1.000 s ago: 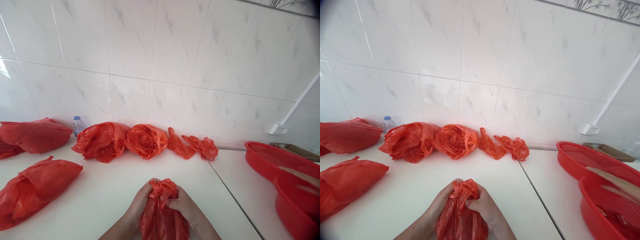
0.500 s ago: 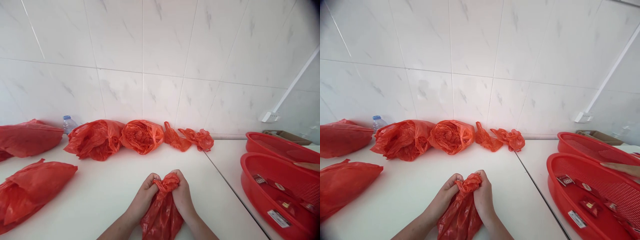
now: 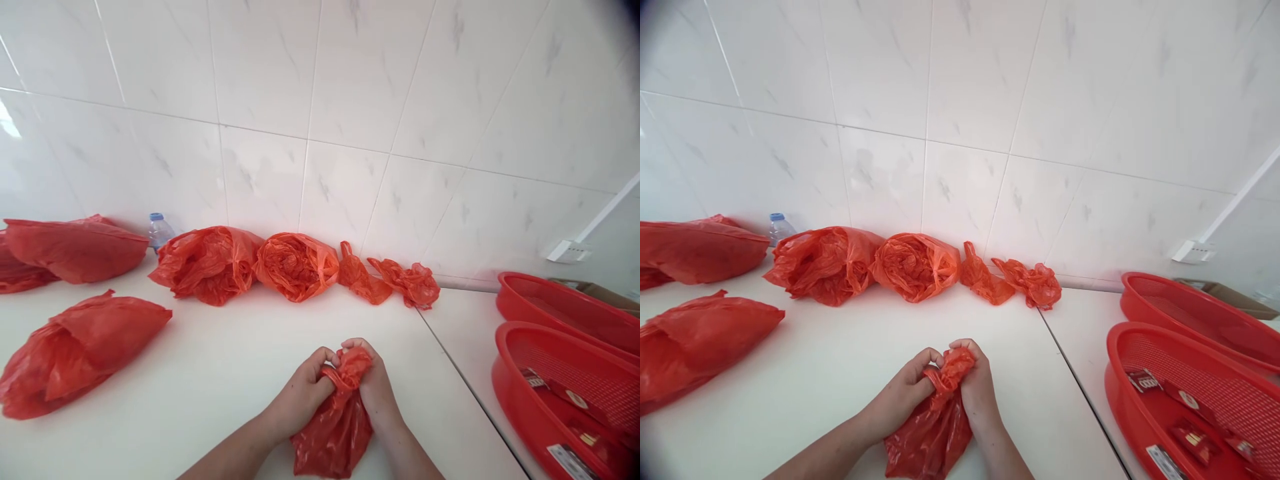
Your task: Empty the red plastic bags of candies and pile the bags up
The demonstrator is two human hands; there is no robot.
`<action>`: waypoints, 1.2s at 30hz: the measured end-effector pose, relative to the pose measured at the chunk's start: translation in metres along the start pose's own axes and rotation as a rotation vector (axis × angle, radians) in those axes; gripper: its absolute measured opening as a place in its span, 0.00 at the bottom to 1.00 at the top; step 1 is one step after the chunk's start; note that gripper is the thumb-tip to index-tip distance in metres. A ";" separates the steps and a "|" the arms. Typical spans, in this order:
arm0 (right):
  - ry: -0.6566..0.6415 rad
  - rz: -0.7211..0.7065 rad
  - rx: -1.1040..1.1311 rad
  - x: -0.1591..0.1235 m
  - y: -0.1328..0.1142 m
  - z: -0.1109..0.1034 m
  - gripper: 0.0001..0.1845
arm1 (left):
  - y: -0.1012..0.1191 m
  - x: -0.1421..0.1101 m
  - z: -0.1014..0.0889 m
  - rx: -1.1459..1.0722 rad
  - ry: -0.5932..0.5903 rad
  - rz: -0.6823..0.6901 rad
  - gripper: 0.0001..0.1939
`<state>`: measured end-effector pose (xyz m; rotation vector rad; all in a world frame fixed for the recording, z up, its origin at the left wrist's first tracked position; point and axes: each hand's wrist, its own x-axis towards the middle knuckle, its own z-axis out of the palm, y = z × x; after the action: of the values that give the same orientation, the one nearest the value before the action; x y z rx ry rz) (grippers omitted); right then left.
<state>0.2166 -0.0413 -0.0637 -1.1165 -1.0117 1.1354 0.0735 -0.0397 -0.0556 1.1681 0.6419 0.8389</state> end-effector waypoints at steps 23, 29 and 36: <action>0.059 0.182 0.622 0.031 -0.008 -0.074 0.14 | -0.004 0.014 -0.064 0.825 0.601 0.332 0.12; 0.223 0.201 0.546 0.037 -0.010 -0.097 0.17 | 0.014 0.013 -0.091 1.119 0.640 0.543 0.11; 0.260 0.174 0.495 0.036 -0.015 -0.099 0.16 | 0.014 0.008 -0.089 1.142 0.725 0.627 0.10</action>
<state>0.3213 -0.0210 -0.0639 -0.9278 -0.4029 1.2537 0.0035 0.0161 -0.0667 2.1743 1.5029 1.5348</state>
